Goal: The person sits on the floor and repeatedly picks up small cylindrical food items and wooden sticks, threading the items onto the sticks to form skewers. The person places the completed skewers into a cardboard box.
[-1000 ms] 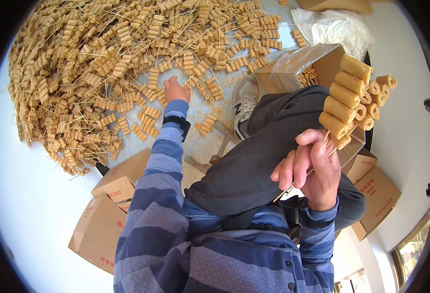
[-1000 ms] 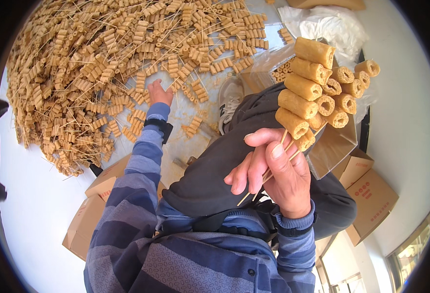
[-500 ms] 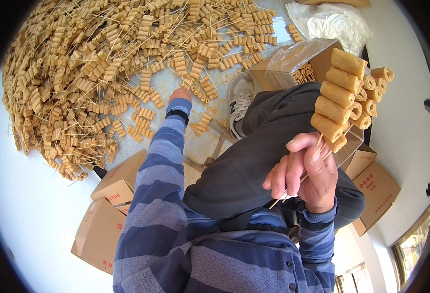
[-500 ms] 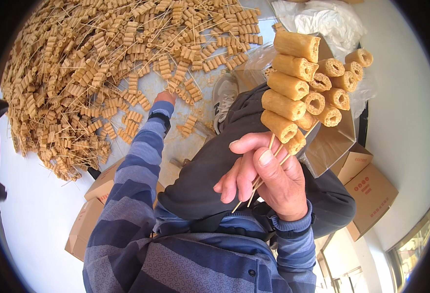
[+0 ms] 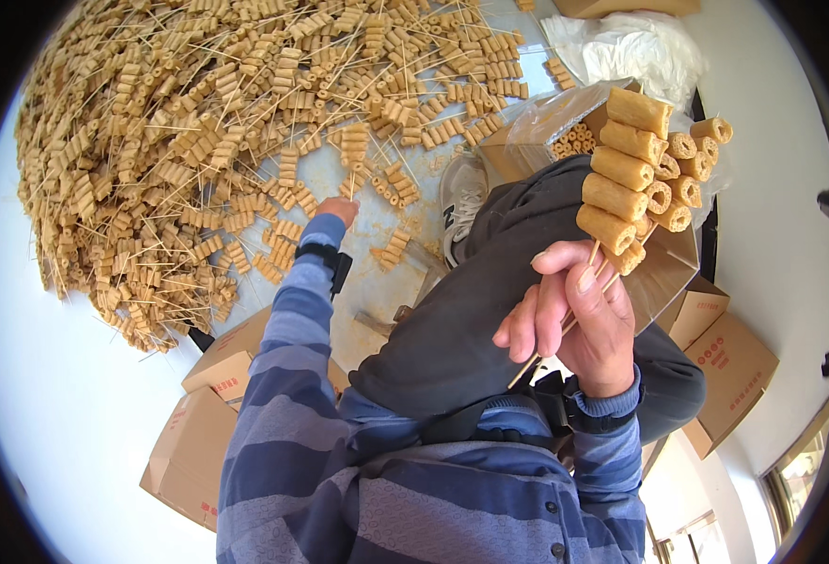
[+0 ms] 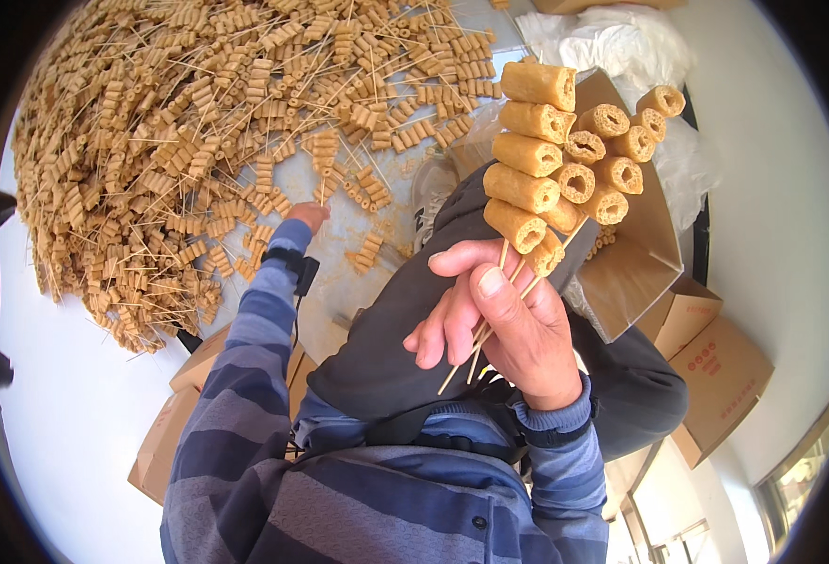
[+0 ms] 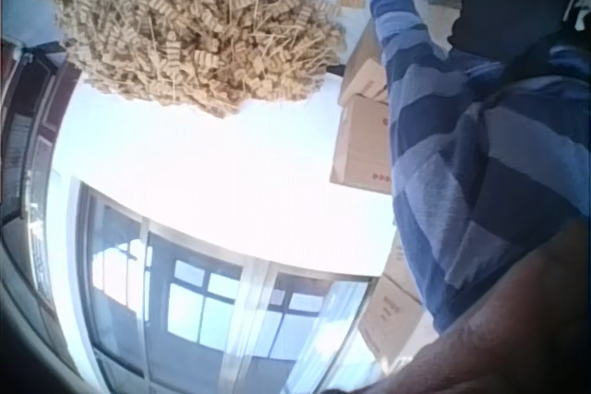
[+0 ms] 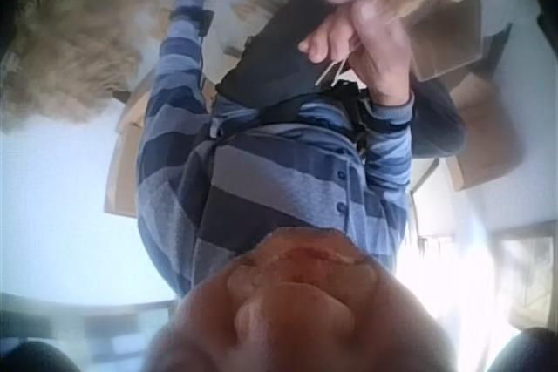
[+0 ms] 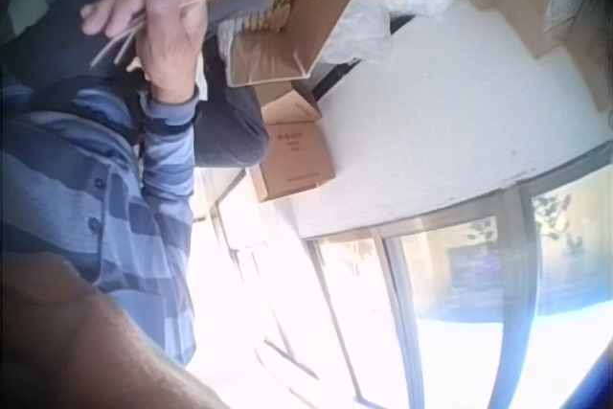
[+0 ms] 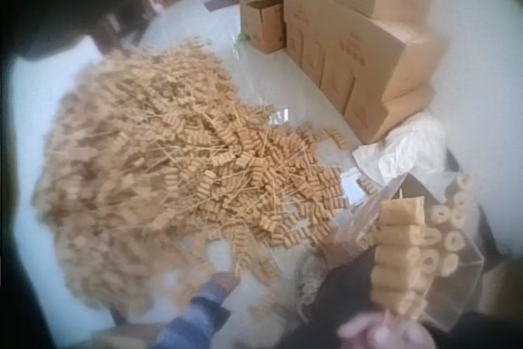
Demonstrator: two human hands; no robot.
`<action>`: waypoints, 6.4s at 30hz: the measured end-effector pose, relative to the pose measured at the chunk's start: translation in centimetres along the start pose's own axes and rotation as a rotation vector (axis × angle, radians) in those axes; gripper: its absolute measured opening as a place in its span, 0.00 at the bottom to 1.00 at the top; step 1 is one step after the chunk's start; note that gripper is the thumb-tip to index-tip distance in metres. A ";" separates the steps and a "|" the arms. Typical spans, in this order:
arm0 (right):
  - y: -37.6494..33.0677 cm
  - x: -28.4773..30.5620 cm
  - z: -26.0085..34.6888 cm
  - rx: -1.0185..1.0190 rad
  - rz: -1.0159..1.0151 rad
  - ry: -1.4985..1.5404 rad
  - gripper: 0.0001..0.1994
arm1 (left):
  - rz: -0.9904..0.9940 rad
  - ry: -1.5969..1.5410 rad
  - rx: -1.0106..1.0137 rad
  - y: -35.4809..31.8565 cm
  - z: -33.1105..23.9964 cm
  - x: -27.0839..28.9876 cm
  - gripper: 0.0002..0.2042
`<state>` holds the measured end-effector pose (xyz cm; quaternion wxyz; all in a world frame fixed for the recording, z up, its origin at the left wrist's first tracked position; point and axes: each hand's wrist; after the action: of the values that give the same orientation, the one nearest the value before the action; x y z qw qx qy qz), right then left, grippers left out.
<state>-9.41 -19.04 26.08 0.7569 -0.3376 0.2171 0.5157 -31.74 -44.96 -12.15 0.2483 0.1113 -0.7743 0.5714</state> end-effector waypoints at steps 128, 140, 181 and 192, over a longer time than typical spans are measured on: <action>-18.0 -0.9 0.0 0.144 -0.483 -1.482 0.14 | 0.759 -1.835 -1.086 -38.5 -29.1 6.4 0.45; -18.5 -0.9 0.0 0.019 -0.292 -1.384 0.12 | 0.598 -1.776 -0.880 -39.0 -28.6 5.8 0.48; -21.0 14.0 9.3 0.544 -1.167 -0.827 0.30 | -0.060 0.431 -1.554 -27.1 -52.2 8.5 0.49; -21.8 16.2 8.8 0.440 -1.020 -0.924 0.25 | 0.312 1.259 -1.155 -11.9 -50.3 -3.9 0.54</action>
<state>16.70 -7.55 27.33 0.9684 0.0159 -0.2108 0.1326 -10.04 -1.99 6.97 0.5669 -0.4766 -0.6681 0.0719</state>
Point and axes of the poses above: each hand's wrist, its own y-axis towards the middle knuckle, its own x-axis out of the back of the hand, z = x × y
